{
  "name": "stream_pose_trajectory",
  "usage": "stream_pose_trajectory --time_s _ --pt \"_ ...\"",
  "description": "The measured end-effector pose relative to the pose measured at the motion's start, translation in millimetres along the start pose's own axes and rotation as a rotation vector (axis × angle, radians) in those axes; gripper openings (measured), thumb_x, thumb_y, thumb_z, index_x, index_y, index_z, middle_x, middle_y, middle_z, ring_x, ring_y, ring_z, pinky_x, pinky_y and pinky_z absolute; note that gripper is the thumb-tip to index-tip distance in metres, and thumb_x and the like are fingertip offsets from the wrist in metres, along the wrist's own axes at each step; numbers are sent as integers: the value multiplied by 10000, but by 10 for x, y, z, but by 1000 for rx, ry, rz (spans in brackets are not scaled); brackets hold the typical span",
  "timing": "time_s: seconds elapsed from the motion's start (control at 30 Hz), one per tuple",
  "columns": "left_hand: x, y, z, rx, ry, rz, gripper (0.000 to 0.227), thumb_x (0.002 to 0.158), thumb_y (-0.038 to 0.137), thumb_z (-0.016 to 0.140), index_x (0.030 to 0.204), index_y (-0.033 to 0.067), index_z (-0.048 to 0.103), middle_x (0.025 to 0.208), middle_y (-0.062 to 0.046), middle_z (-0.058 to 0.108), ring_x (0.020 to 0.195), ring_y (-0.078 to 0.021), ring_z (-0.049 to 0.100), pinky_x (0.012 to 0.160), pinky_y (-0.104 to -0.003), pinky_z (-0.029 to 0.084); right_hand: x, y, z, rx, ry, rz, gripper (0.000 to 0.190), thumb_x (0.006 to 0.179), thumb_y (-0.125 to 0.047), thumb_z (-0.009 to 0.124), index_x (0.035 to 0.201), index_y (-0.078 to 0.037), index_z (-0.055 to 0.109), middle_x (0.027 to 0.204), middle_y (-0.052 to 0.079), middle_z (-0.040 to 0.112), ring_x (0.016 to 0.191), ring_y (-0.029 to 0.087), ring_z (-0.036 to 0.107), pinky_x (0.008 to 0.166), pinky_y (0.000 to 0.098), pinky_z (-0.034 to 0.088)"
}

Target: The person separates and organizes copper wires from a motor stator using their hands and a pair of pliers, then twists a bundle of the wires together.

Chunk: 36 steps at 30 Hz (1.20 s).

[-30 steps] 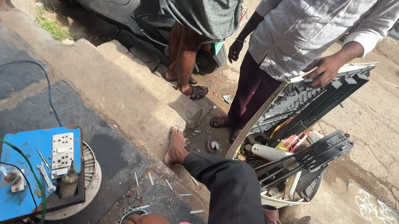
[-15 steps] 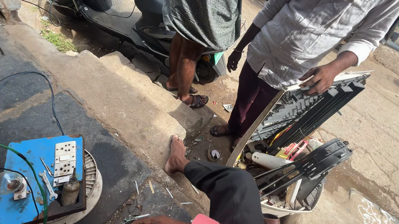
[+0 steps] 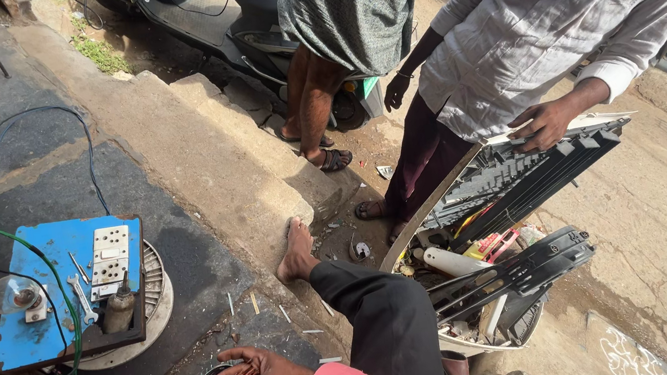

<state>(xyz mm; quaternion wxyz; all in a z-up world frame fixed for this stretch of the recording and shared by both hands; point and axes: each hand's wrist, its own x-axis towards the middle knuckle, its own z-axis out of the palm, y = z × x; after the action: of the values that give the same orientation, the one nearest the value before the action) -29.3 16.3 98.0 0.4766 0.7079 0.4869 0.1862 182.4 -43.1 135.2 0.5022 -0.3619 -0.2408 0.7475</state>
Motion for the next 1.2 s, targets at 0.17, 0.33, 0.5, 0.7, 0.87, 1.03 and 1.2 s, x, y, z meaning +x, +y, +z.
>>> stream_pose_trajectory --time_s 0.17,0.33,0.5,0.7,0.87,1.03,1.2 --pt "141 -11 10 -117 -51 70 106 779 106 804 855 32 802 965 -146 696 859 -198 793 805 -366 598 55 103 -185 -18 -6 99 800 797 60 785 1510 7 425 1228 88 745 963 164 748 725 291 604" --pt "112 135 83 -351 69 -81 139 877 26 738 1003 10 795 741 -167 719 659 -171 617 642 -351 513 111 310 -234 -464 -19 -145 448 913 -34 831 1331 -2 671 1150 74 735 1032 125 679 912 297 547" --pt "155 216 125 -436 165 -40 91 855 6 719 943 -5 740 732 -74 725 696 -90 661 675 -277 542 33 262 -82 -455 28 -155 395 941 -82 790 1315 -25 676 1177 50 738 1077 124 672 963 307 532" --pt "90 154 170 -404 142 -76 110 891 79 697 964 8 737 683 -97 710 633 -113 626 629 -306 524 91 138 -67 -468 174 -201 326 924 -52 748 1238 -57 662 1083 21 701 1003 104 650 916 291 528" --pt "25 135 310 -328 189 25 170 898 151 654 988 24 723 783 -81 730 740 -115 676 702 -315 535 105 197 -161 -577 268 -322 207 941 -33 733 1133 -17 659 1021 9 660 948 102 635 878 283 532" --pt "87 -16 395 -266 106 -264 222 982 219 606 1076 35 691 857 -145 736 782 -202 670 726 -380 534 113 147 29 -596 322 -373 269 910 -14 753 1168 1 679 1045 46 684 945 114 663 832 284 561" --pt "-12 -105 548 -238 204 -178 251 990 268 618 1022 32 697 778 -141 690 713 -205 632 673 -383 506 110 -212 121 -236 383 -406 223 953 -109 733 1146 -46 641 1031 34 714 909 93 675 773 260 565"
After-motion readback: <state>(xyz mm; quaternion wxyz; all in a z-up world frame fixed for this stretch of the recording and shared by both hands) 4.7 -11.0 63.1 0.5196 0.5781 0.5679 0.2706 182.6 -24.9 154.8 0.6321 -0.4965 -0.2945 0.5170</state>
